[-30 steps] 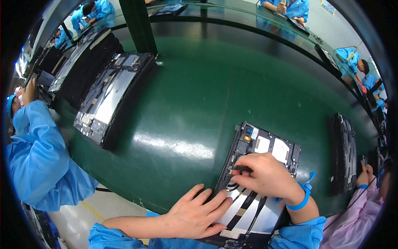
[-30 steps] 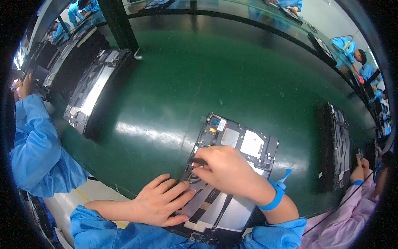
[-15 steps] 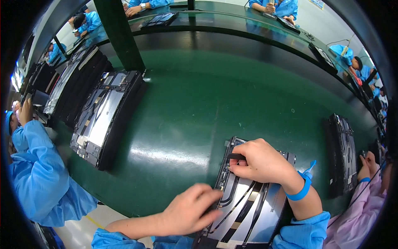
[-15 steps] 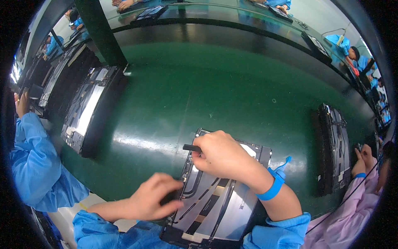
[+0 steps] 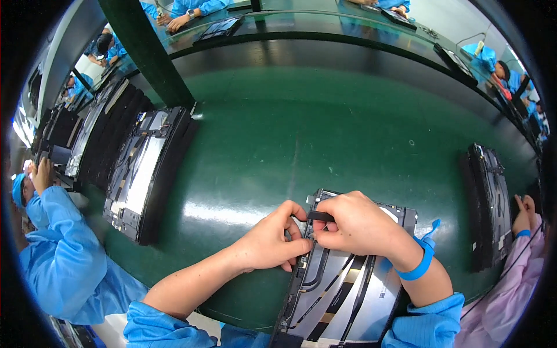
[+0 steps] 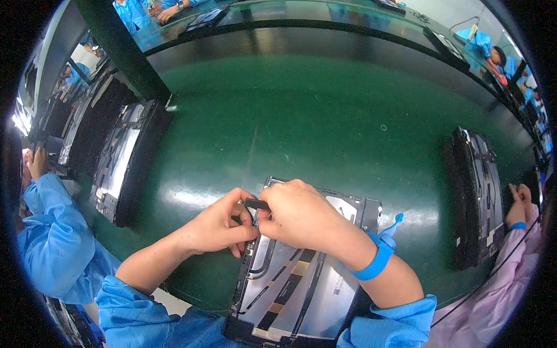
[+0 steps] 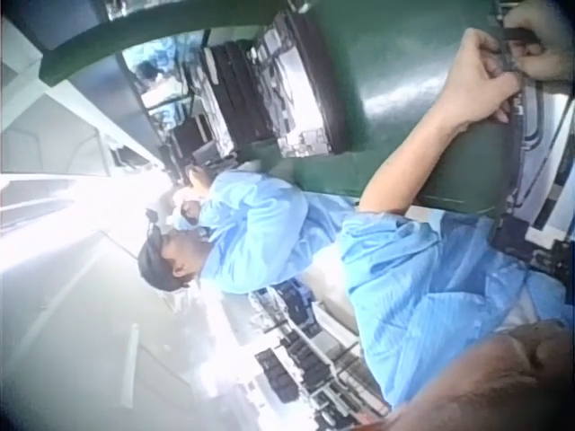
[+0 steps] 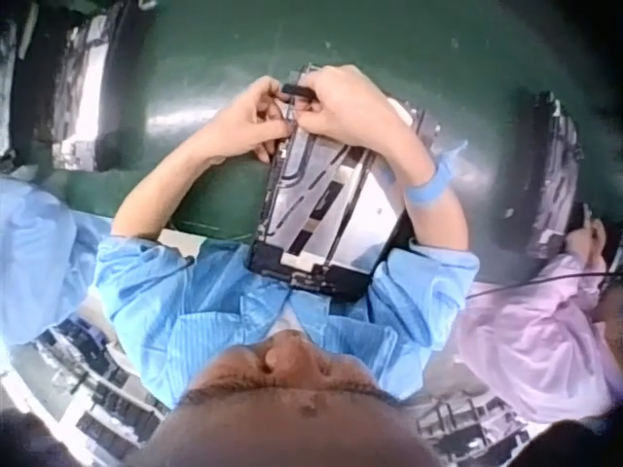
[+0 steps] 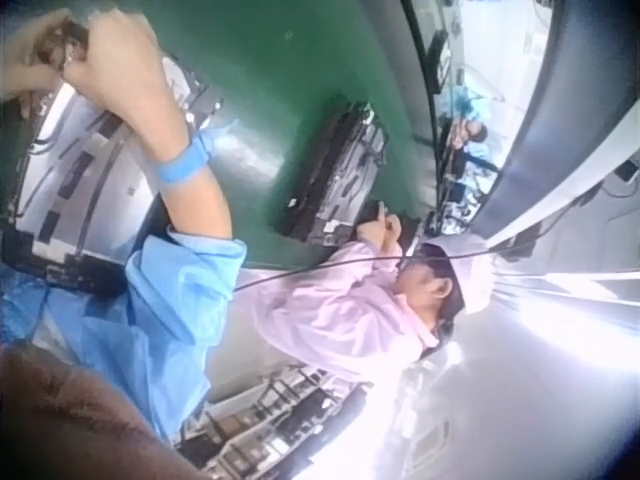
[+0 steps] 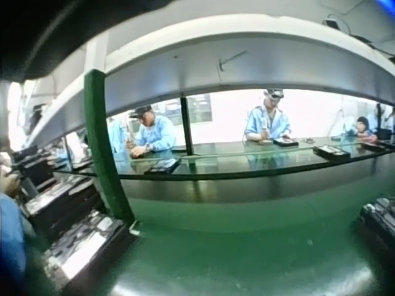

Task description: The person assembles internal components of a tablet device by installing a battery, circuit board, and ribbon cable into an electronic chassis, using tweezers and a pointed tool to manipulate the small parts.

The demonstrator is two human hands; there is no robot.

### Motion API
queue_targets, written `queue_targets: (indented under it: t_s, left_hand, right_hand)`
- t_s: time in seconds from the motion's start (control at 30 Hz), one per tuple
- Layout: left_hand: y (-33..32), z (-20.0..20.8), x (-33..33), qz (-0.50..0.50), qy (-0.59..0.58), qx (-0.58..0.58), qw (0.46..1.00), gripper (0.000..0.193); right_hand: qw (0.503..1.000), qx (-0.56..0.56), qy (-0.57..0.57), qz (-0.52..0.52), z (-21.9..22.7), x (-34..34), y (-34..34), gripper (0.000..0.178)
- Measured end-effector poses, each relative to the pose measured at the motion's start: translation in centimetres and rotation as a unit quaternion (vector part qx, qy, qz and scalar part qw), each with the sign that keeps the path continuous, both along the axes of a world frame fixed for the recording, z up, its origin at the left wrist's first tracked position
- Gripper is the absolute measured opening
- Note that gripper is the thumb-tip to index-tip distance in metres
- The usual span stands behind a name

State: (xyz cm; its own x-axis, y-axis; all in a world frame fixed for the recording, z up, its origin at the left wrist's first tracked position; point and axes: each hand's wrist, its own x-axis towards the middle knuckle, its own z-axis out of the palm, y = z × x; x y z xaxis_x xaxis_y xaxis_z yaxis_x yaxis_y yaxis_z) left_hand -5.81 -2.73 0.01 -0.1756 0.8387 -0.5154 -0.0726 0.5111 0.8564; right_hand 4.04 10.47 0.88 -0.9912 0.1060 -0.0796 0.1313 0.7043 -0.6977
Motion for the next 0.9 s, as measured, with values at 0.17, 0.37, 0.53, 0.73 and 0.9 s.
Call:
queue_targets:
  t_s: [0.17,0.37,0.53,0.73,0.9]
  left_hand:
    - [0.3,0.1,0.2,0.012,-0.002,-0.007,1.0,0.036]
    - [0.2,-0.1,0.2,0.02,-0.008,-0.017,1.0,0.037]
    - [0.2,0.0,0.2,0.02,-0.002,-0.006,1.0,0.037]
    - [-0.1,0.0,-0.1,0.023,-0.001,0.005,1.0,0.034]
    - [0.1,0.0,0.1,0.023,0.003,0.018,1.0,0.035]
  right_hand:
    - [1.0,-0.005,0.004,0.006,0.2,0.2,0.2,0.011]
    - [0.996,0.028,0.07,0.046,0.6,0.7,0.9,0.014]
    - [0.985,0.076,0.144,-0.059,4.6,3.3,1.6,0.022]
    - [0.926,-0.362,-0.065,-0.085,3.6,4.3,-1.2,0.023]
    - [0.888,-0.456,0.002,-0.052,0.8,5.2,-2.7,0.015]
